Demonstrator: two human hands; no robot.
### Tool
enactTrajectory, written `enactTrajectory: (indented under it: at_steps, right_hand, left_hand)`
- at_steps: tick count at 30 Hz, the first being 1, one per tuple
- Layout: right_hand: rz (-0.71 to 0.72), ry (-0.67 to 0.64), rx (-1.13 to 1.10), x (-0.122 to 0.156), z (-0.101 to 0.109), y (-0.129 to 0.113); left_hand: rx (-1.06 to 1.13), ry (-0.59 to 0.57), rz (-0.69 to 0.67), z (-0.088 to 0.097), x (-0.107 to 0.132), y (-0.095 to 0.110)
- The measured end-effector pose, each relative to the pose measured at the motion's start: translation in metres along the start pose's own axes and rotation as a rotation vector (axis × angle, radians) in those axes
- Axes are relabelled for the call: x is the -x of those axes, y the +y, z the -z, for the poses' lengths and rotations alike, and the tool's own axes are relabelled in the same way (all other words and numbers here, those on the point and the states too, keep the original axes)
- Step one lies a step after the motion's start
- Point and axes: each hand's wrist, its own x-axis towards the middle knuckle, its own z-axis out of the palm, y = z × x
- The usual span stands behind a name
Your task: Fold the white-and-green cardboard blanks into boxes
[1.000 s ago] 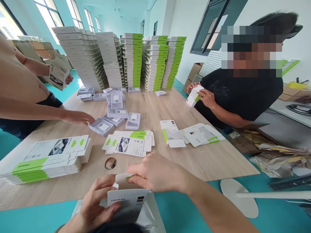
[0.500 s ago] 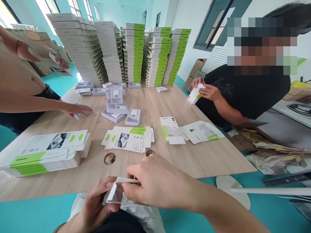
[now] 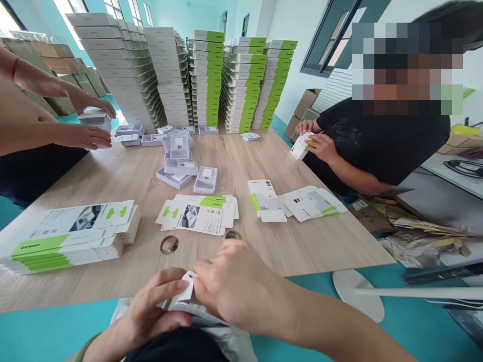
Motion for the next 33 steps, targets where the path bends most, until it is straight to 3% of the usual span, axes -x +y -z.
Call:
enactTrajectory:
  at_steps: [6, 15, 22, 25, 30, 33]
  right_hand:
    - [-0.059, -0.131, -0.024, 0.0, 0.007, -0.002]
    - [0.074, -0.074, 0.115, 0.003, -0.006, 0.003]
    - [0.149, 0.021, 0.022, -0.006, -0.008, 0.022]
    - [-0.022, 0.068, -0.092, -0.002, -0.004, 0.016]
    - [-0.718, -0.069, -0.168, 0.01, -0.013, -0.008]
    - [-0.792, -0.005, -0.345, 0.015, -0.026, -0.013]
  left_hand:
    - [-0.133, -0.137, -0.038, 0.011, -0.007, 0.002]
    - [-0.309, -0.22, -0.058, 0.008, -0.015, 0.009]
    - [-0.285, -0.254, 0.151, 0.01, -0.011, 0.015]
    - [-0.322, -0.21, 0.203, 0.01, -0.002, 0.016]
    - [-0.448, -0.126, 0.142, 0.006, 0.007, 0.013]
    - [-0.503, -0.092, 0.125, 0.006, 0.01, 0.008]
